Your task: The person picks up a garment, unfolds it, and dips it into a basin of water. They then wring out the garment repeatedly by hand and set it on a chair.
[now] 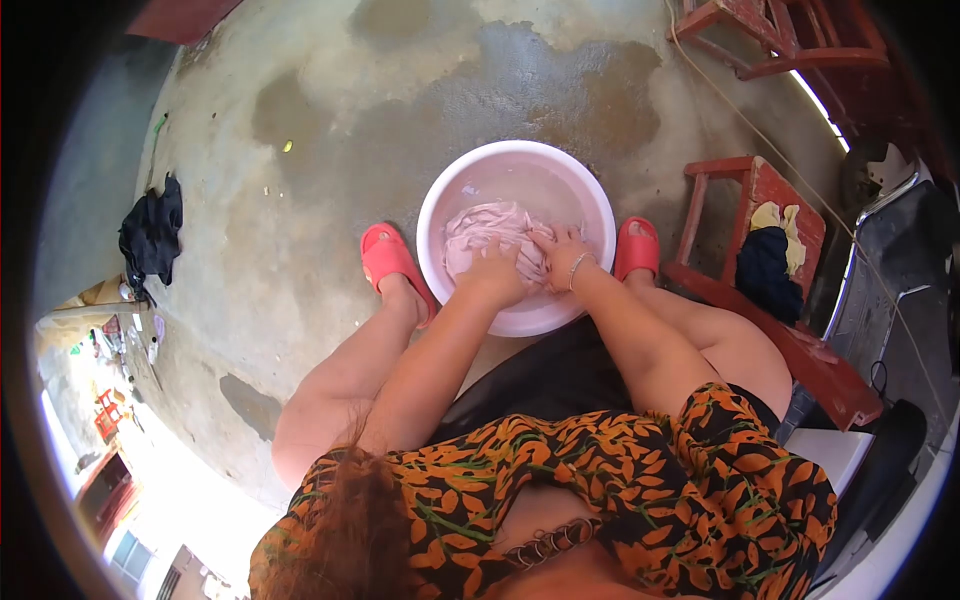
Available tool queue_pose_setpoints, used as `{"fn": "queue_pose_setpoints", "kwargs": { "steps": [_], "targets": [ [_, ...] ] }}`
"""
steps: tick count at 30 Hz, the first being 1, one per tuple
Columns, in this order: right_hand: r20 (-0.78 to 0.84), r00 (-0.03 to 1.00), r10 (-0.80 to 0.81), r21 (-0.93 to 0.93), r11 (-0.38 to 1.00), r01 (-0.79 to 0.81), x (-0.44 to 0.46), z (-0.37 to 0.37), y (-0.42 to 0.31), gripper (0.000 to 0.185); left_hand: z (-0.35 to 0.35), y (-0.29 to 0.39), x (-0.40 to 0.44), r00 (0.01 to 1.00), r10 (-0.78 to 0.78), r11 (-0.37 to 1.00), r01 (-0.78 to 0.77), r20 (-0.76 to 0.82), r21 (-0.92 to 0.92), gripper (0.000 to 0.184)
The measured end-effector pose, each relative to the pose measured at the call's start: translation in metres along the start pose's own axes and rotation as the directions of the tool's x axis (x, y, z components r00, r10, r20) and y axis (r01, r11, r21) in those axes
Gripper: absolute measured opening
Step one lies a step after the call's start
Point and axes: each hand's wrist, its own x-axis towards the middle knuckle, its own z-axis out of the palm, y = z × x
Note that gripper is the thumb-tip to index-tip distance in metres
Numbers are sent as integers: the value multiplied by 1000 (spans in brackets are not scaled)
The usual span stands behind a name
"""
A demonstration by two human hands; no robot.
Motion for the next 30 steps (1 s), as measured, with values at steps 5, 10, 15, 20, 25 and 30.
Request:
{"fn": "queue_pose_setpoints", "kwargs": {
  "steps": [5, 10, 15, 20, 25, 30],
  "targets": [
    [-109, 988, 108, -59, 992, -115, 0, 34, -16, 76, 11, -20, -1, 998, -42, 997, 44, 40, -63, 84],
    [274, 903, -331, -80, 928, 364, 50, 52, -5, 52, 31, -23, 0, 991, 35, 993, -20, 132, -114, 98],
    [160, 959, -232, 720, 692, 47, -8, -69, -34, 37, 4, -52, 10, 908, 197, 892, -323, -371, -316, 97],
    [-238, 866, -440, 959, 37, 282, -53, -123, -35, 46, -77, -41, -29, 856, 349, 784, -490, -381, -382, 79],
    [-400, 897, -188, 769, -601, 217, -63, -110, -39, 44, -89, 6, -55, 627, 120, 788, -532, -770, -311, 61],
    [-466, 813, -348, 622, -783, 21, -65, -99, -38, 41, -61, 55, -105, 215, 382, 686, -718, -899, 120, 50]
  ]
}}
